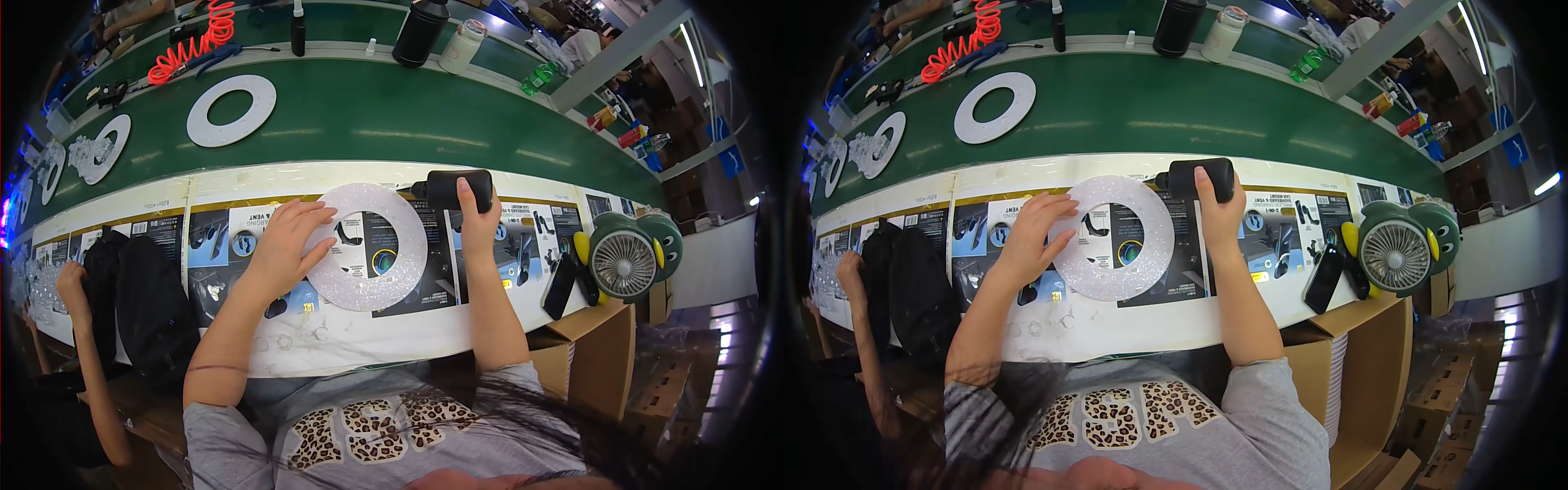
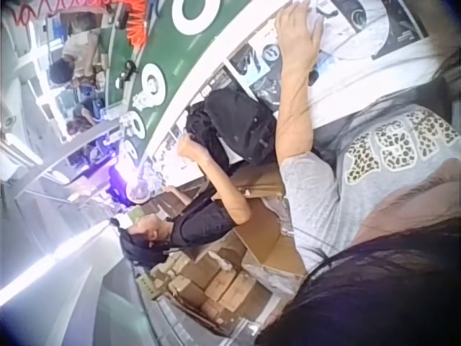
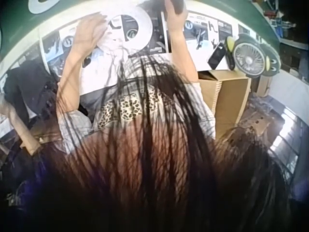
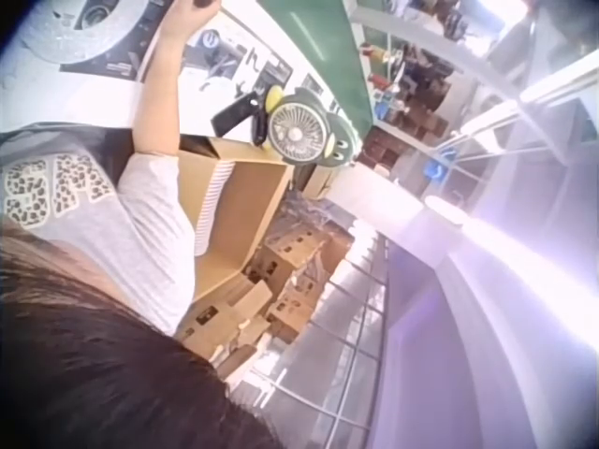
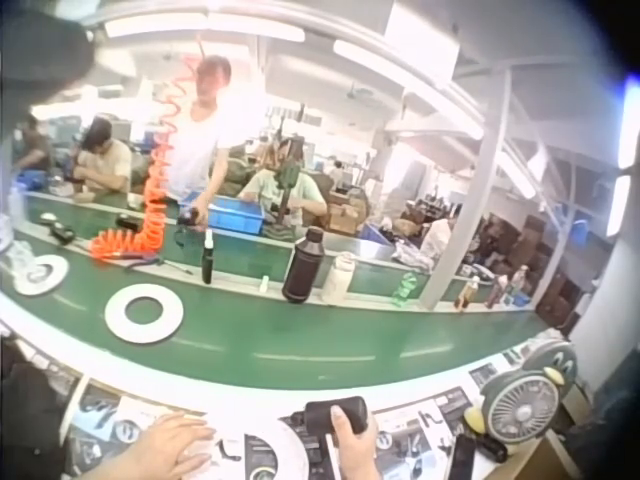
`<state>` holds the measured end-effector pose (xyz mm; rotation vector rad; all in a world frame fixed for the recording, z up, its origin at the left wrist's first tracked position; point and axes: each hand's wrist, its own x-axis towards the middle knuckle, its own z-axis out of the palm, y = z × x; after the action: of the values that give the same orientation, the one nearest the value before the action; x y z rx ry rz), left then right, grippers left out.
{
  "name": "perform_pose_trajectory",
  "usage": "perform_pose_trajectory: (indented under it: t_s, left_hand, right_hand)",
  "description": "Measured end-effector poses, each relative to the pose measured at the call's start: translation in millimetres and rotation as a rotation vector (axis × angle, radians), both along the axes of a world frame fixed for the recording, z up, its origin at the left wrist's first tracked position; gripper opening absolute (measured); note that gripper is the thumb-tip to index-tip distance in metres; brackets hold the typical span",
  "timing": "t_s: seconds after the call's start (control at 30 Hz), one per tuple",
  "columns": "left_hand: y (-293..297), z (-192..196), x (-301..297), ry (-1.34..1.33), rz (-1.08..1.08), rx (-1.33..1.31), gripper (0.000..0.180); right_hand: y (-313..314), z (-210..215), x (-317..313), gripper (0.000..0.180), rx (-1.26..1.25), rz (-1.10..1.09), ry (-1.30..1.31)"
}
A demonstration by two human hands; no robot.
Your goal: Applying adhesive to a circular light fixture component.
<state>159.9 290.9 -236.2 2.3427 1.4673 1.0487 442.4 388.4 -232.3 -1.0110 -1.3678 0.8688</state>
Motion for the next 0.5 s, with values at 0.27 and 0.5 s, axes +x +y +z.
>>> perform_pose_trajectory:
  t_s: [0.27,0.5]
  left_hand:
    - [0,0,0,-0.003,0.006,0.005,0.039]
    - [1,0,1,-0.003,0.005,0.001,0.038]
  right_hand:
    - [3,-3,6,0.021,0.022,-0.047,0.066]
    - [5,1,11,0.024,0.018,-0.089,0.026]
